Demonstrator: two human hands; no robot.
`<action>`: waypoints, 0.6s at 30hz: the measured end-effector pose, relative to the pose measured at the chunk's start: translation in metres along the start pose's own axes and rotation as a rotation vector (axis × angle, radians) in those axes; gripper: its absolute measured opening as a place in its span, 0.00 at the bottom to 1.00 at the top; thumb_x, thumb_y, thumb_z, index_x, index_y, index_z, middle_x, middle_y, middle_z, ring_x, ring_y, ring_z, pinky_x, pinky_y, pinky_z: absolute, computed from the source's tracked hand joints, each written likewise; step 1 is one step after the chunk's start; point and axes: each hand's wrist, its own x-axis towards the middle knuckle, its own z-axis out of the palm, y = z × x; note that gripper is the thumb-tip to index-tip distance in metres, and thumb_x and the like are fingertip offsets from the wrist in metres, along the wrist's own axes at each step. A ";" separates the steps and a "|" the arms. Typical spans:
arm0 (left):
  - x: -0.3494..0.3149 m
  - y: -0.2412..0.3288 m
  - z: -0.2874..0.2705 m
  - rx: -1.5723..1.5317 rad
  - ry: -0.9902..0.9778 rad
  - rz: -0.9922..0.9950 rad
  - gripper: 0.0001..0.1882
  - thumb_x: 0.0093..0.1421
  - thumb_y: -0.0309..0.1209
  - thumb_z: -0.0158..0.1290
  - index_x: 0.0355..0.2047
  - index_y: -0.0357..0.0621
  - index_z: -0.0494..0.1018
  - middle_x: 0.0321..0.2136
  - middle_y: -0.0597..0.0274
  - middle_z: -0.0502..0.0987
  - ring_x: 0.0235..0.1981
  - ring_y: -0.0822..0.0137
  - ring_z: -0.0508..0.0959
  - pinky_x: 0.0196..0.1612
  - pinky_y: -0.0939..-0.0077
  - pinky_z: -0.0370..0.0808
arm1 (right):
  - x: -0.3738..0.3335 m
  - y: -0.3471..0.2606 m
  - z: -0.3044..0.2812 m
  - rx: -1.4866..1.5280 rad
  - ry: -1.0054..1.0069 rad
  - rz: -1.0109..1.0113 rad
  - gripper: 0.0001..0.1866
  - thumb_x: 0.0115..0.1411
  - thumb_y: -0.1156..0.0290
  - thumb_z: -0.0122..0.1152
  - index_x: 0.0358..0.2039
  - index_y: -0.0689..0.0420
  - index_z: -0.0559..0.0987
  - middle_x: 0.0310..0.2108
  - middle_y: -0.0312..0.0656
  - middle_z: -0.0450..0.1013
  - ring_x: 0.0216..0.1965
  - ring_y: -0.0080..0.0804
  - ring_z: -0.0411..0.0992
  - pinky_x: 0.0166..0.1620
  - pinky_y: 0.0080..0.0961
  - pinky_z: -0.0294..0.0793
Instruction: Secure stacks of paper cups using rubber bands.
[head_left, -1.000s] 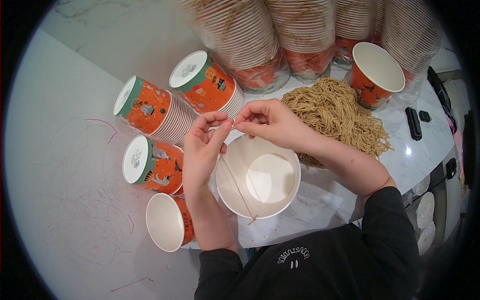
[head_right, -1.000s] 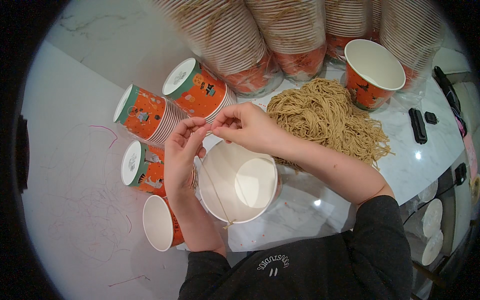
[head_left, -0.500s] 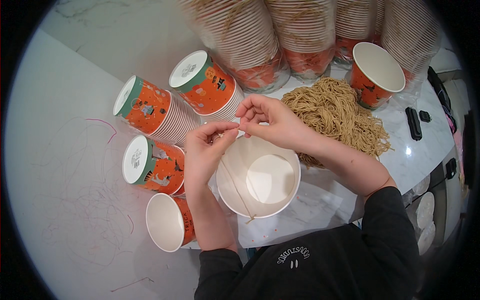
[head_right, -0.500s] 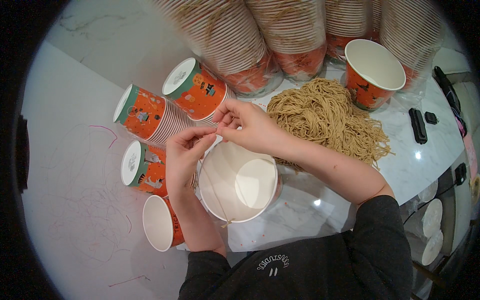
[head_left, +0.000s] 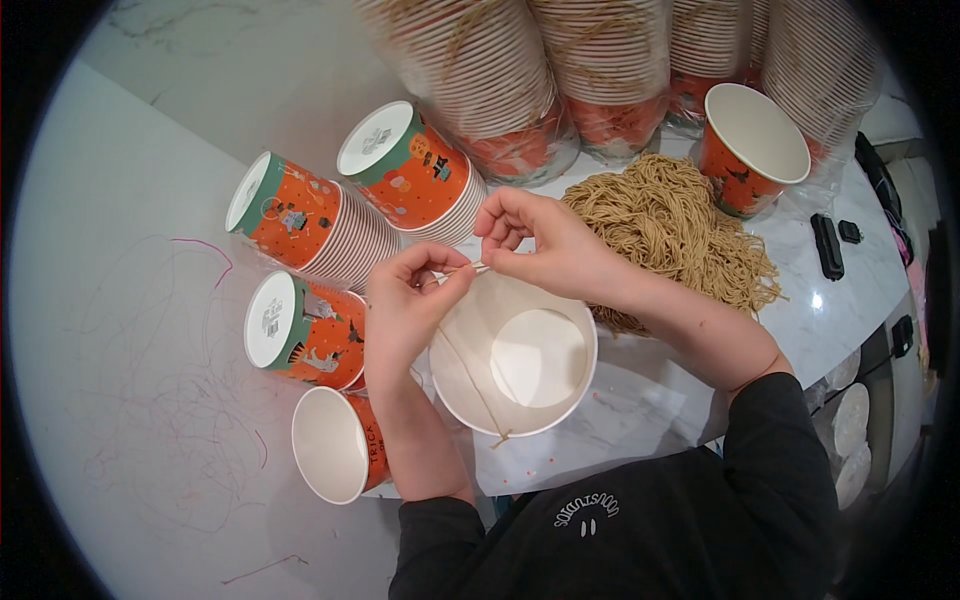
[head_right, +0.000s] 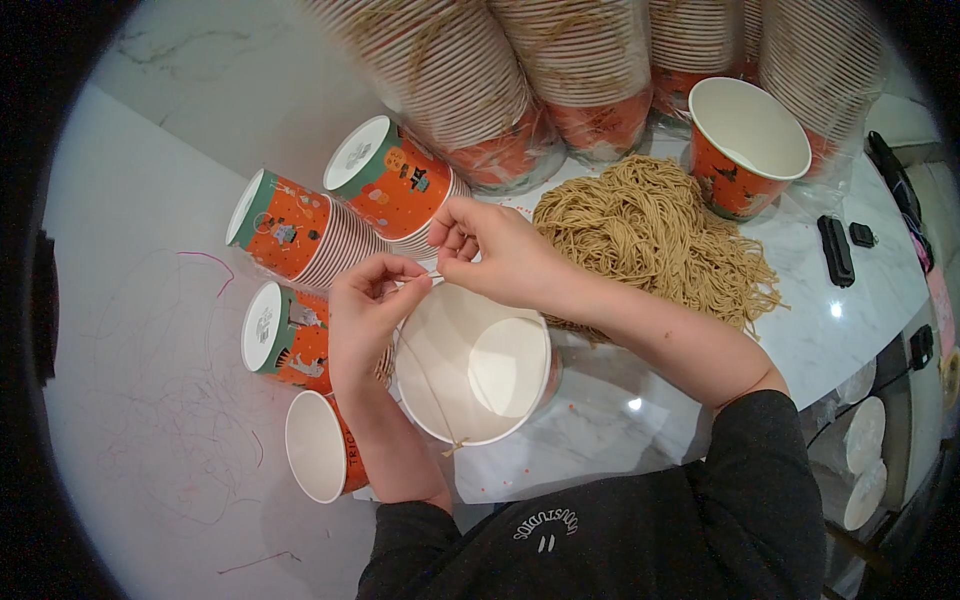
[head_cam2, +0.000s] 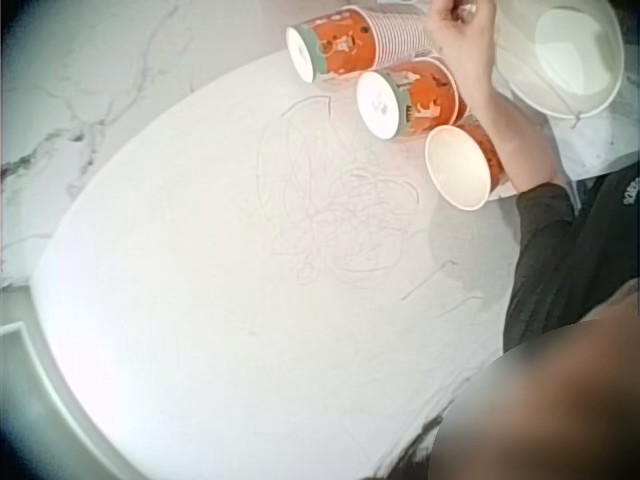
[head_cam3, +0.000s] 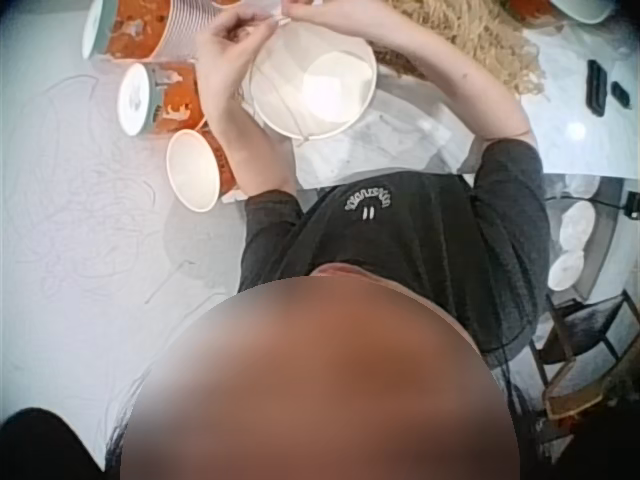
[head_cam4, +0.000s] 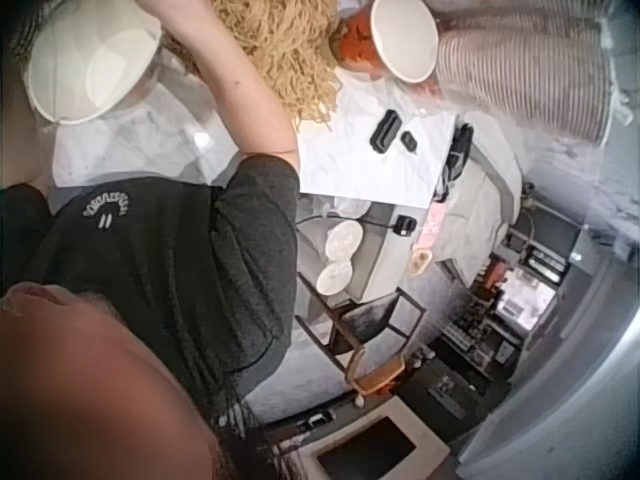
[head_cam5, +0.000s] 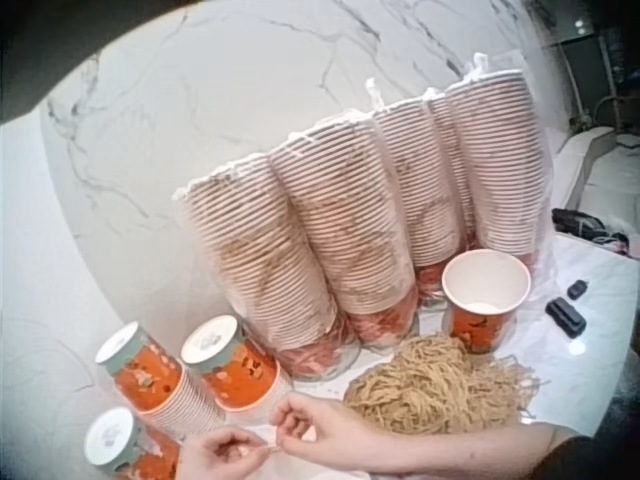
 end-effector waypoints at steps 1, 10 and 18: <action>0.000 -0.001 -0.003 0.001 0.001 0.000 0.05 0.55 0.22 0.64 0.32 0.35 0.81 0.22 0.77 0.75 0.20 0.88 0.60 0.24 0.89 0.57 | 0.000 -0.001 0.000 -0.004 -0.002 0.011 0.12 0.58 0.78 0.61 0.42 0.61 0.73 0.33 0.33 0.74 0.37 0.18 0.73 0.44 0.19 0.74; -0.002 -0.002 -0.010 -0.057 0.025 0.011 0.04 0.56 0.21 0.62 0.33 0.35 0.80 0.25 0.75 0.76 0.21 0.87 0.62 0.25 0.90 0.59 | 0.000 0.004 0.001 -0.052 0.012 -0.007 0.09 0.58 0.79 0.62 0.40 0.61 0.74 0.32 0.31 0.73 0.35 0.17 0.71 0.41 0.18 0.73; -0.001 0.000 -0.009 -0.152 0.039 -0.044 0.04 0.60 0.22 0.61 0.35 0.35 0.79 0.27 0.72 0.77 0.24 0.86 0.70 0.26 0.90 0.66 | 0.000 0.002 -0.002 -0.082 0.023 -0.007 0.08 0.58 0.77 0.62 0.39 0.60 0.75 0.32 0.30 0.73 0.35 0.18 0.71 0.40 0.19 0.72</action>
